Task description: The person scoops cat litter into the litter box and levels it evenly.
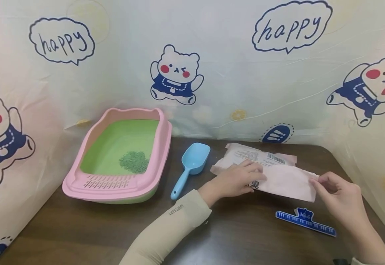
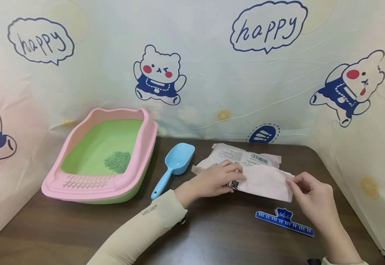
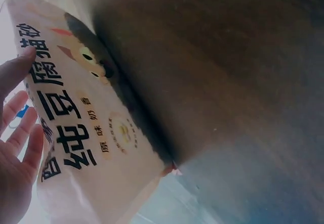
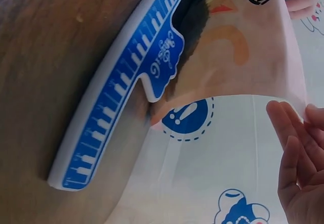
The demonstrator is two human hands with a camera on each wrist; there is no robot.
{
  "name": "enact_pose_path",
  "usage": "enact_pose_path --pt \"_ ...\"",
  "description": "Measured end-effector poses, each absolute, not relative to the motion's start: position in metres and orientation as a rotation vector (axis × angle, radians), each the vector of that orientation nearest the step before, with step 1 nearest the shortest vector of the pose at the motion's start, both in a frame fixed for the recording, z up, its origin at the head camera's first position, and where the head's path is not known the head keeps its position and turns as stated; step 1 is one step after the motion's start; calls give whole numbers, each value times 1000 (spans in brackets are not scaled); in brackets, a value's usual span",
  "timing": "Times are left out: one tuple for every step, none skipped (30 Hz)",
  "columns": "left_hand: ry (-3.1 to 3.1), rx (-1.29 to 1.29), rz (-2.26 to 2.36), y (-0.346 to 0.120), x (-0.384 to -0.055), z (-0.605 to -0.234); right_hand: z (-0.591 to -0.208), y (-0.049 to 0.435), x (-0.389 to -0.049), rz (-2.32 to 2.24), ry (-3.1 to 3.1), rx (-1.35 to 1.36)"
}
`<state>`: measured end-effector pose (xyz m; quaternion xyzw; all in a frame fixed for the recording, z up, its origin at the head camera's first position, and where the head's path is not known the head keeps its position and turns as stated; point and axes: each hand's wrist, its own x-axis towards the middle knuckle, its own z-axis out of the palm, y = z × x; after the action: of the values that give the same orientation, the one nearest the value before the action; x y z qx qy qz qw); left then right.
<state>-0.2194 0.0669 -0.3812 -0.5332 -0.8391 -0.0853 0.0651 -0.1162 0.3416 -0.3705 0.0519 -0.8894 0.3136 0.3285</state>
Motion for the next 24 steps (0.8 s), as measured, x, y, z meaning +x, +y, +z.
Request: enact_pose_path --pt "-2538 -1611 -244 67 -220 -382 -371 342 -117 817 -2333 126" --pt "-2546 -1613 -233 68 -221 -384 -372 343 -117 814 -2340 117" --pt "-2550 -1615 -224 68 -222 -385 -372 343 -117 813 -2349 109" --pt "-2552 -1619 -215 69 -223 -386 -372 343 -117 808 -2363 101" --pt "-2554 -1622 -210 69 -223 -387 -372 343 -117 807 -2378 91" --pt "-2562 -1625 -212 69 -224 -388 -372 343 -117 802 -2397 75" --pt "-2569 -1626 -215 69 -224 -388 -372 343 -116 782 -2417 54" --pt "-2580 -1625 -223 69 -225 -389 -371 342 -116 765 -2436 30" --pt "-2589 -1623 -235 69 -225 -389 -370 341 -115 744 -2445 8" --pt "-2601 -1623 -251 69 -225 -389 -369 339 -113 717 -2446 -13" --pt "-2612 -1624 -272 69 -226 -390 -368 338 -112 689 -2441 -22" --pt "-2621 -1626 -293 69 -226 -390 -367 336 -111 660 -2428 -14" --pt "-2625 -1632 -311 69 -226 -390 -366 333 -110 627 -2409 11" --pt "-2630 -1638 -331 69 -226 -390 -365 331 -109 598 -2391 53" --pt "-2629 -1646 -346 70 -227 -391 -364 328 -109 565 -2381 110" --pt "-2626 -1656 -362 70 -228 -391 -364 324 -109 542 -2374 180" --pt "-2622 -1664 -374 71 -229 -391 -364 321 -110 521 -2380 255" --pt "-2619 -1670 -383 71 -230 -391 -365 317 -111 506 -2385 340" --pt "-2616 -1675 -391 71 -231 -391 -367 313 -113 490 -2395 425" --pt "-2615 -1678 -399 71 -231 -391 -370 309 -115 480 -2409 503" --pt "-2615 -1682 -406 71 -232 -391 -372 305 -117 482 -2419 581" --pt "-2614 -1687 -412 70 -233 -391 -375 300 -120 482 -2425 657" --pt "-2616 -1688 -416 70 -234 -391 -378 296 -122 468 -2433 716" --pt "-2617 -1692 -421 69 -234 -391 -380 293 -125 451 -2434 768"
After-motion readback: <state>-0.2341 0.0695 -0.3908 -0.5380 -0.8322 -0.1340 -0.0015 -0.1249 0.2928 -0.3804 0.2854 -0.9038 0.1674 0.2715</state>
